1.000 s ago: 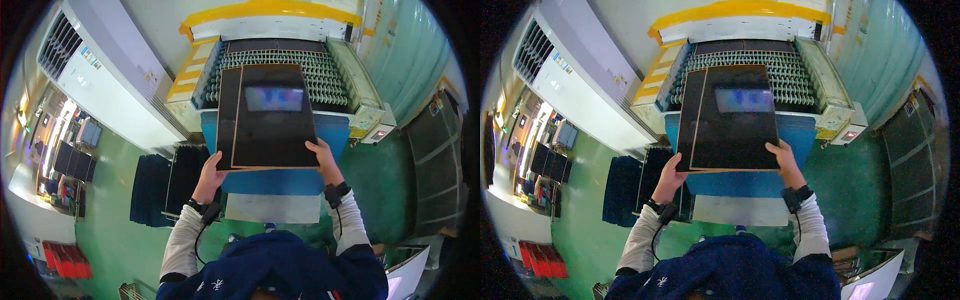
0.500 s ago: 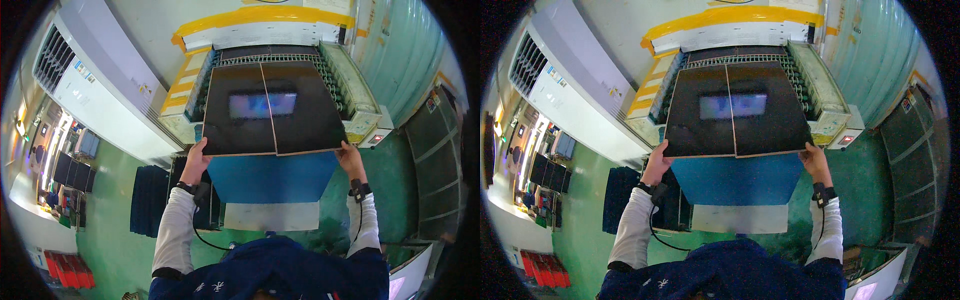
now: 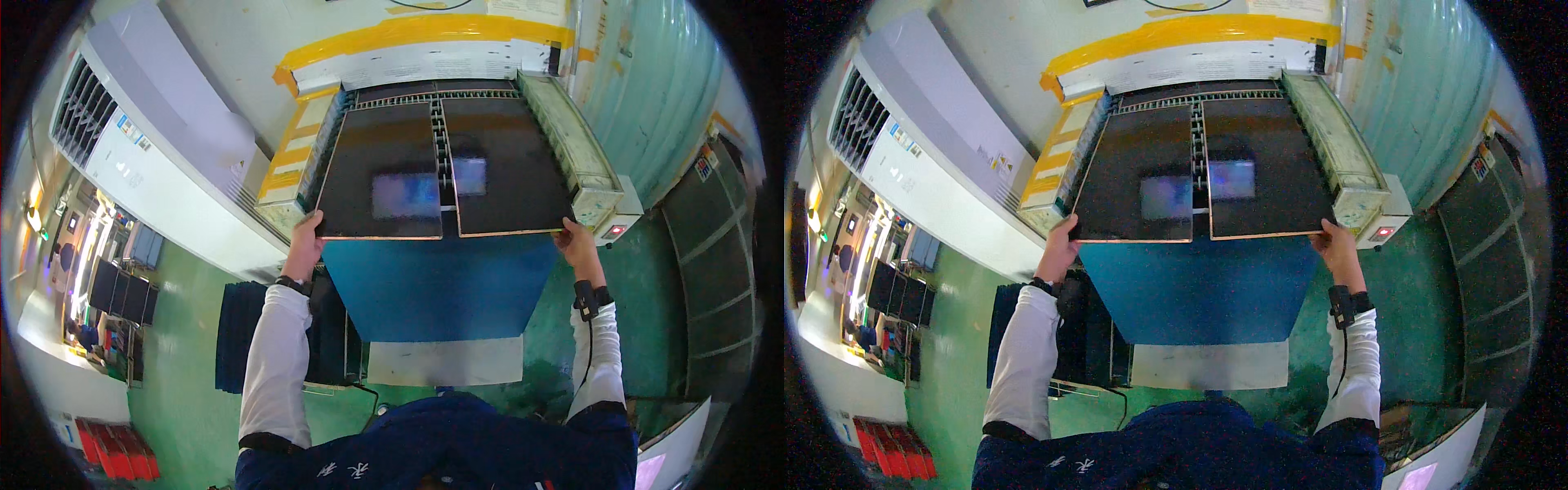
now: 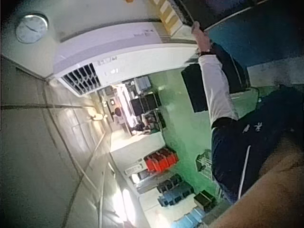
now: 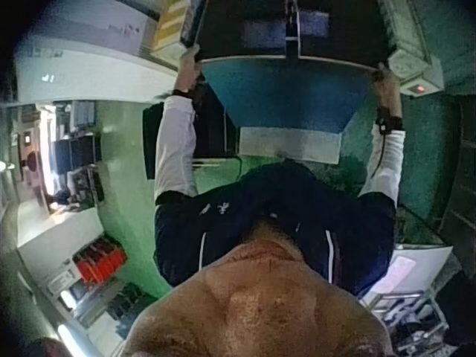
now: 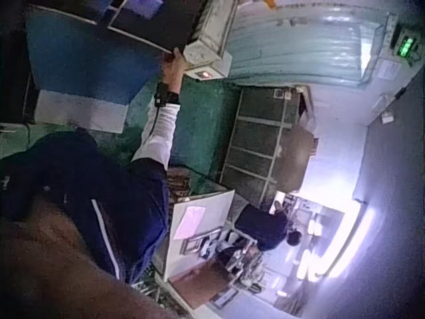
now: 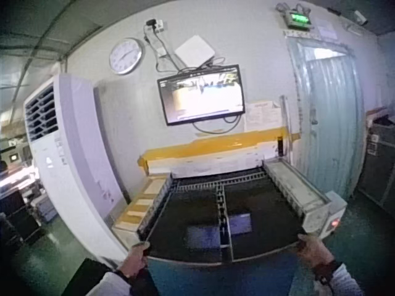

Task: Loading large glass panels from storage racks into a conveyor processing machine.

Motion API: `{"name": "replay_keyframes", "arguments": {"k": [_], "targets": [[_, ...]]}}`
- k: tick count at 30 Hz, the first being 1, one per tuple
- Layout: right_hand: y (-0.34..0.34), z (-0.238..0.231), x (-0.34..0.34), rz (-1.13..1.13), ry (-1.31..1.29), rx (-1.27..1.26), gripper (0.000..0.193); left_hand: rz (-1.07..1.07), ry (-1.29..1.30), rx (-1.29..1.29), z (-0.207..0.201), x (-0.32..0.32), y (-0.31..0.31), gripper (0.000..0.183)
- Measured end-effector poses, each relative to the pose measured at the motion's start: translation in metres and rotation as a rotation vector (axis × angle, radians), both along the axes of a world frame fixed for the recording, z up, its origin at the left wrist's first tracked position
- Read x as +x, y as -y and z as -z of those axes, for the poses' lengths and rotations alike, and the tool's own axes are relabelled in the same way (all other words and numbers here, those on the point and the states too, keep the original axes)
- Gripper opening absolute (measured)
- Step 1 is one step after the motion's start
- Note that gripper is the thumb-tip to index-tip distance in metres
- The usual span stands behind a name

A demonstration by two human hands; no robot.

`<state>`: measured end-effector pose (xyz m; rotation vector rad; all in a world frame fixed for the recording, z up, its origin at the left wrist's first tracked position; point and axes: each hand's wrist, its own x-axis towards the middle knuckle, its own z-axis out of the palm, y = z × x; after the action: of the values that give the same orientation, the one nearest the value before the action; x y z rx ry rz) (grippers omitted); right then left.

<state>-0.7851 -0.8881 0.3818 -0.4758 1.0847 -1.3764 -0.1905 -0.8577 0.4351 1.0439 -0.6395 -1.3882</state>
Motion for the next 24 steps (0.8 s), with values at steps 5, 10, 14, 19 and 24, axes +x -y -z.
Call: {"name": "replay_keyframes", "arguments": {"k": [5,10,14,19,24], "targets": [[-0.018,-0.035,0.017,0.320,-1.804,-0.015,0.041,-0.331,1.076,0.020,-0.004,-0.001,0.035,0.048],[-0.006,-0.049,0.059,0.136,-1.823,-0.303,0.049,-0.163,1.382,-0.225,0.006,-0.035,0.041,0.058],[0.028,-0.037,0.099,0.056,-1.838,-0.580,0.057,-0.008,1.699,-0.128,0.010,-0.081,0.038,0.072],[0.068,-0.024,0.125,-0.102,-1.923,-0.437,0.061,0.114,1.834,-0.014,0.004,-0.101,0.053,0.082],[0.096,-0.024,0.134,-0.122,-1.908,-0.448,0.061,0.117,1.776,0.008,-0.001,-0.109,0.075,0.083]]}}
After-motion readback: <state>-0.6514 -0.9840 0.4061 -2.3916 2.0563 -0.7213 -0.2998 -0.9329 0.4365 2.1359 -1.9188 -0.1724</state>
